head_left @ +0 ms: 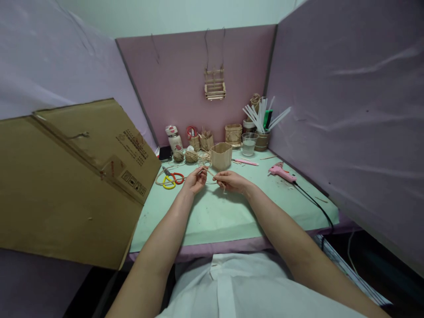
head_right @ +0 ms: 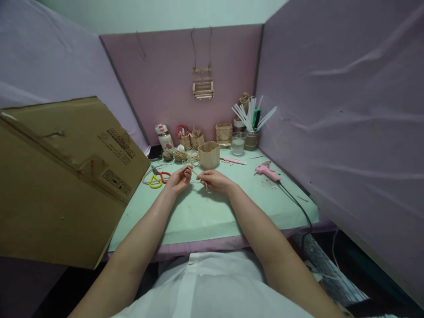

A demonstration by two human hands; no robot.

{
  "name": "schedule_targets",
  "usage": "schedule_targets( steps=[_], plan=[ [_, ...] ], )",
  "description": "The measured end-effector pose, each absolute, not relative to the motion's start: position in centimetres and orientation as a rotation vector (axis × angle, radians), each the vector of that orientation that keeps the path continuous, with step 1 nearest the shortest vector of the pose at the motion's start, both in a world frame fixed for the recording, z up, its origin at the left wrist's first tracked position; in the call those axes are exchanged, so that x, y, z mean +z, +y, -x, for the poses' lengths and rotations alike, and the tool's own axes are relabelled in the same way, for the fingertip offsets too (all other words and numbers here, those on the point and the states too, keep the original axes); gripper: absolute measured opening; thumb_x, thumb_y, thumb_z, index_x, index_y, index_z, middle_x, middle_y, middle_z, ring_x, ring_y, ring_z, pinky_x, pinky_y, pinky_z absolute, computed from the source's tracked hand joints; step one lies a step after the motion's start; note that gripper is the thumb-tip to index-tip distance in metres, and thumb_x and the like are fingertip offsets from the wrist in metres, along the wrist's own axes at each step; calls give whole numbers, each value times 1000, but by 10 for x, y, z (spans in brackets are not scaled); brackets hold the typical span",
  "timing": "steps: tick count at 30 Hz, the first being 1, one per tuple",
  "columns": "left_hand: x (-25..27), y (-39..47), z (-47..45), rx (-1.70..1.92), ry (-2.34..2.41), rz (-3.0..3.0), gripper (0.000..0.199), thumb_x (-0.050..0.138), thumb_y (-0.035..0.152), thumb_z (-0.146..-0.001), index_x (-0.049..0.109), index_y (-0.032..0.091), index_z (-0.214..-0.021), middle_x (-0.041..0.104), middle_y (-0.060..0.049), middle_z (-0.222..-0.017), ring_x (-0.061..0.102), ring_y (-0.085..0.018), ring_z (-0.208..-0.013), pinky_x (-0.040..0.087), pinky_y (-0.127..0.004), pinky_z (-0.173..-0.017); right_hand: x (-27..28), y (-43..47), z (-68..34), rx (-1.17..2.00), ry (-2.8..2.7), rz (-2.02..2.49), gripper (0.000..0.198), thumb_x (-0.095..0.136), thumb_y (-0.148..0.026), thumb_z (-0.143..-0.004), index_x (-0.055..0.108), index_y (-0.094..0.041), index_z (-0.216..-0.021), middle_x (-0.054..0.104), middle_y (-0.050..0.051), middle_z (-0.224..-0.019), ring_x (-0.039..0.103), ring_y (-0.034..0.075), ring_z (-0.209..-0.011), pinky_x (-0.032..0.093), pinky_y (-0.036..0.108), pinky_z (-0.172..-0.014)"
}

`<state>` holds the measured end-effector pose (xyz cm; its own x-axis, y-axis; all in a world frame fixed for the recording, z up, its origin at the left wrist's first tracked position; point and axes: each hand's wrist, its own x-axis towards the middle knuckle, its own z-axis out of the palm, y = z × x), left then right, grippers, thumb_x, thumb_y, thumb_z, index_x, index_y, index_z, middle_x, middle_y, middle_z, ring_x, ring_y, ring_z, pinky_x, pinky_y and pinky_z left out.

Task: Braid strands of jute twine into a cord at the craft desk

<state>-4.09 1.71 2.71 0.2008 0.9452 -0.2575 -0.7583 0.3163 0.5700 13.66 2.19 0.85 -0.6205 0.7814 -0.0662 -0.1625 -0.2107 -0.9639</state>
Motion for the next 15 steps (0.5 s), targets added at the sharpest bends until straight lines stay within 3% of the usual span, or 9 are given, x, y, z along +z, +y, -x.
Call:
schedule_targets(
  steps=[9, 12, 15],
  plan=[
    [25, 18, 39, 1390, 705, -485, 8, 60, 14, -80, 58, 10, -73, 54, 1, -59, 48, -2, -48, 37, -11, -44, 15, 14, -136, 1870, -1626, 719, 35, 76, -41, -62, 64, -15, -81, 58, -1, -63, 46, 6, -53, 33, 20, -50],
    [25, 15, 38, 1392, 733, -587, 7, 65, 17, -75, 58, 13, -74, 56, 2, -60, 52, -5, -52, 37, -15, -48, 14, 17, -134, 1620, -1611, 834, 35, 70, -47, -67, 64, -15, -80, 57, 0, -66, 43, 7, -53, 30, 21, -48],
    [28, 9, 36, 1280, 735, -691, 13, 69, 19, -72, 60, 15, -79, 56, 2, -62, 52, -5, -54, 39, -17, -52, 10, 27, -135, 1266, -1467, 972, 36, 65, -52, -69, 63, -17, -74, 48, -3, -56, 37, 7, -49, 27, 22, -46]
  ],
)
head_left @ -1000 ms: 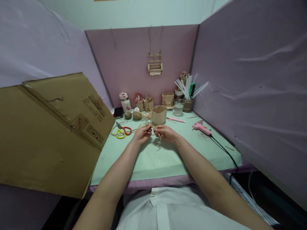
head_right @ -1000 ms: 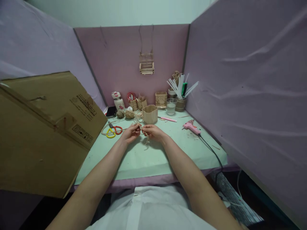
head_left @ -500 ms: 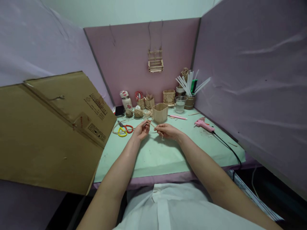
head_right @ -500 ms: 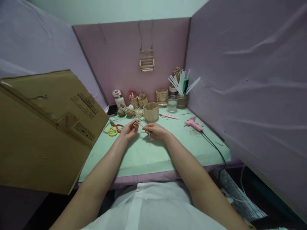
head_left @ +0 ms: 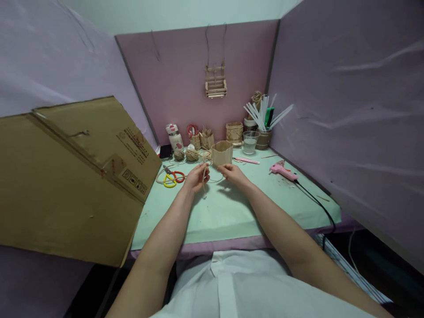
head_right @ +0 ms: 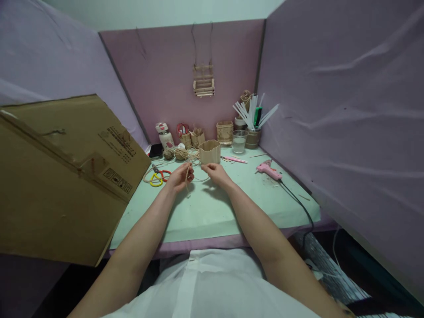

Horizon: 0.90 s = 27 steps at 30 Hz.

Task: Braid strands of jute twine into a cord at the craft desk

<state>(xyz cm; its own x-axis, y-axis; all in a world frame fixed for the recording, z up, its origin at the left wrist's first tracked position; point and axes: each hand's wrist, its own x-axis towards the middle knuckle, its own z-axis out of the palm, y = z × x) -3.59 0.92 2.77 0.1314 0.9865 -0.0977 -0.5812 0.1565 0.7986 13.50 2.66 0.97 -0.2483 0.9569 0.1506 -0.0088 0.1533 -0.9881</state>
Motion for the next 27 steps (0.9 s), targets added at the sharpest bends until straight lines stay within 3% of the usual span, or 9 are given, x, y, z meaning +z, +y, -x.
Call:
schedule_targets(
  steps=[5, 9, 12, 16, 20, 27],
  plan=[
    [31, 1, 31, 1116, 693, -830, 19, 71, 19, -70, 59, 13, -83, 59, -2, -70, 56, -8, -61, 42, -18, -55, 7, 34, -136, 1236, -1379, 912, 43, 61, -57, -69, 64, -15, -76, 49, -1, -59, 39, 8, -53, 28, 22, -49],
    [27, 0, 27, 1065, 672, -885, 17, 71, 17, -70, 59, 11, -80, 59, -2, -71, 42, -2, -47, 28, -13, -42, 6, 28, -131, 1294, -1505, 877, 47, 55, -60, -73, 66, -15, -80, 56, 2, -68, 42, 9, -58, 31, 22, -50],
    [21, 3, 23, 1154, 750, -1064, 16, 71, 21, -69, 62, 11, -77, 60, -2, -68, 39, -2, -46, 25, -16, -42, 7, 26, -129, 1274, -1531, 875, 46, 50, -59, -76, 65, -16, -84, 59, 4, -73, 45, 11, -62, 33, 23, -52],
    [14, 9, 20, 1385, 979, -1355, 12, 69, 22, -68, 66, 14, -76, 61, 0, -63, 40, -5, -49, 29, -18, -47, 6, 28, -132, 904, -1510, 899, 31, 55, -45, -76, 61, -18, -90, 58, 3, -77, 48, 13, -68, 38, 25, -60],
    [9, 15, 22, 1496, 1174, -1554, 11, 65, 24, -69, 67, 15, -74, 63, -1, -66, 52, -10, -61, 39, -22, -61, 4, 29, -132, 512, -1668, 826, 18, 58, -28, -76, 59, -19, -91, 53, 3, -82, 48, 14, -71, 40, 26, -64],
    [4, 14, 21, 1463, 1318, -1805, 16, 58, 26, -73, 68, 15, -78, 66, -3, -72, 56, -13, -69, 43, -25, -68, -1, 29, -131, 351, -1831, 775, 10, 56, -26, -82, 63, -20, -85, 52, 4, -87, 50, 13, -69, 42, 26, -66]
  ],
)
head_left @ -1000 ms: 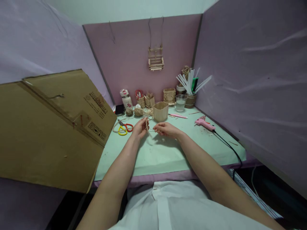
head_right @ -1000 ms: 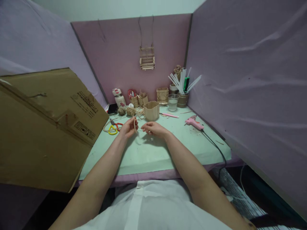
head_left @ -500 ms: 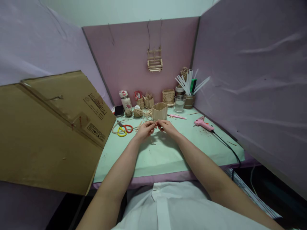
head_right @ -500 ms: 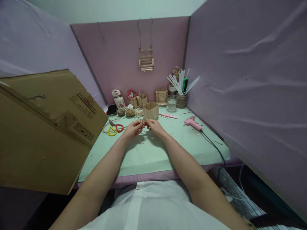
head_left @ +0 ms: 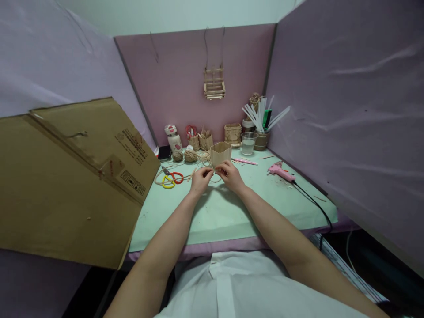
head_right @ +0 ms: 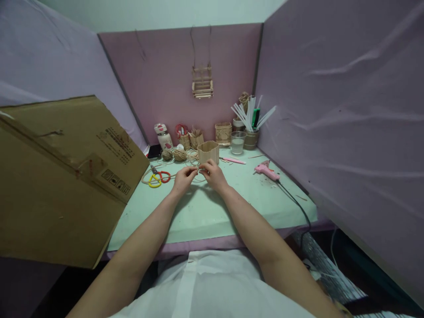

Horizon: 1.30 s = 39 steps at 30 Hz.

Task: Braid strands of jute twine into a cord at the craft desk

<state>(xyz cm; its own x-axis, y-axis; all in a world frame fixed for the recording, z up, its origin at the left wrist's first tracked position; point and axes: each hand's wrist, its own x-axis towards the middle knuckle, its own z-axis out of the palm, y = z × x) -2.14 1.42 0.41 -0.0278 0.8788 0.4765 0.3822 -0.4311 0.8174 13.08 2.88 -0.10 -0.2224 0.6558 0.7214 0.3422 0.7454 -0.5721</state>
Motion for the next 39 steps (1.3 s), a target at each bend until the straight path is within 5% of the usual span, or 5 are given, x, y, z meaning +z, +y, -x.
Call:
schedule_targets(
  steps=[9, 25, 39],
  plan=[
    [3, 12, 19, 1356, 1296, -1927, 17, 55, 21, -75, 70, 15, -81, 67, -4, -74, 57, -13, -68, 43, -24, -65, -3, 32, -129, 363, -1782, 870, 12, 51, -23, -83, 58, -18, -74, 56, 3, -77, 51, 15, -75, 40, 27, -70],
    [4, 5, 15, 1284, 1371, -1871, 17, 54, 21, -72, 69, 14, -75, 66, -3, -69, 55, -13, -64, 41, -24, -62, -2, 34, -128, 1033, -1635, 977, 22, 54, -39, -74, 57, -17, -71, 52, -2, -61, 44, 11, -57, 35, 24, -56],
    [-4, 14, 17, 1306, 1468, -1800, 14, 60, 30, -70, 64, 16, -69, 62, 0, -65, 50, -11, -59, 38, -23, -59, -6, 35, -126, 794, -1783, 1103, 22, 49, -31, -78, 60, -16, -67, 54, -1, -60, 47, 12, -60, 33, 24, -58]
  ],
)
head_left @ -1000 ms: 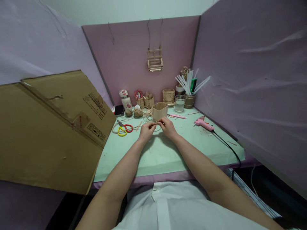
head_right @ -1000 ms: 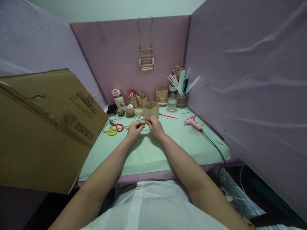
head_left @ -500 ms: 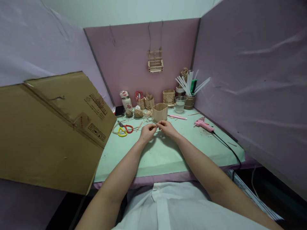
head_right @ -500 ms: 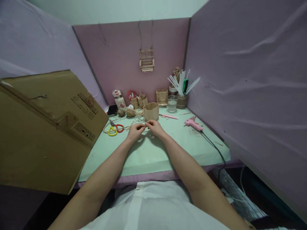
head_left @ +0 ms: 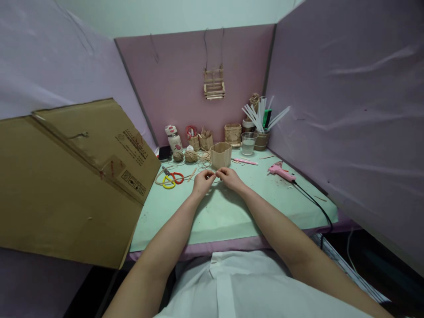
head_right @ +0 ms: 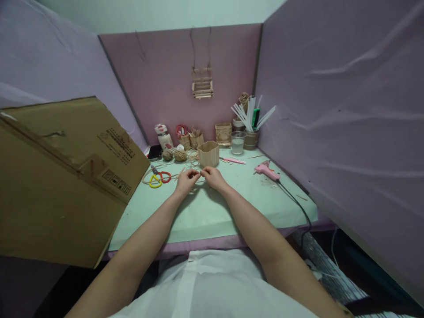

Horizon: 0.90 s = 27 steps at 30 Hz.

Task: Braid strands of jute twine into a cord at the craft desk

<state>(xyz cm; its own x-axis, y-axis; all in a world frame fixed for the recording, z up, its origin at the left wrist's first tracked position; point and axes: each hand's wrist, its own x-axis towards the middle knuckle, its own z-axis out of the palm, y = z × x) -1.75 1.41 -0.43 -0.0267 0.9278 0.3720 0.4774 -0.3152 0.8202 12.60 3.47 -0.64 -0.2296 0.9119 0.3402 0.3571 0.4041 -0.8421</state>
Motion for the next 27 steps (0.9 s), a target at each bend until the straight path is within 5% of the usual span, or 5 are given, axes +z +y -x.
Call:
schedule_targets(
  steps=[14, 27],
  plan=[
    [-8, 17, 19, 1298, 1523, -1619, 11, 58, 24, -66, 64, 15, -67, 60, 0, -60, 52, -12, -59, 38, -24, -60, -14, 34, -123, 393, -1973, 1043, 14, 51, -16, -84, 66, -17, -82, 61, 6, -81, 54, 15, -78, 39, 26, -72],
    [-2, 13, 18, 1245, 1191, -1320, 24, 67, 36, -63, 65, 15, -75, 55, 2, -63, 42, -7, -54, 28, -19, -46, -8, 36, -125, 613, -1806, 1106, 16, 52, -26, -78, 64, -16, -73, 61, 1, -67, 50, 12, -64, 36, 23, -61]
  ],
)
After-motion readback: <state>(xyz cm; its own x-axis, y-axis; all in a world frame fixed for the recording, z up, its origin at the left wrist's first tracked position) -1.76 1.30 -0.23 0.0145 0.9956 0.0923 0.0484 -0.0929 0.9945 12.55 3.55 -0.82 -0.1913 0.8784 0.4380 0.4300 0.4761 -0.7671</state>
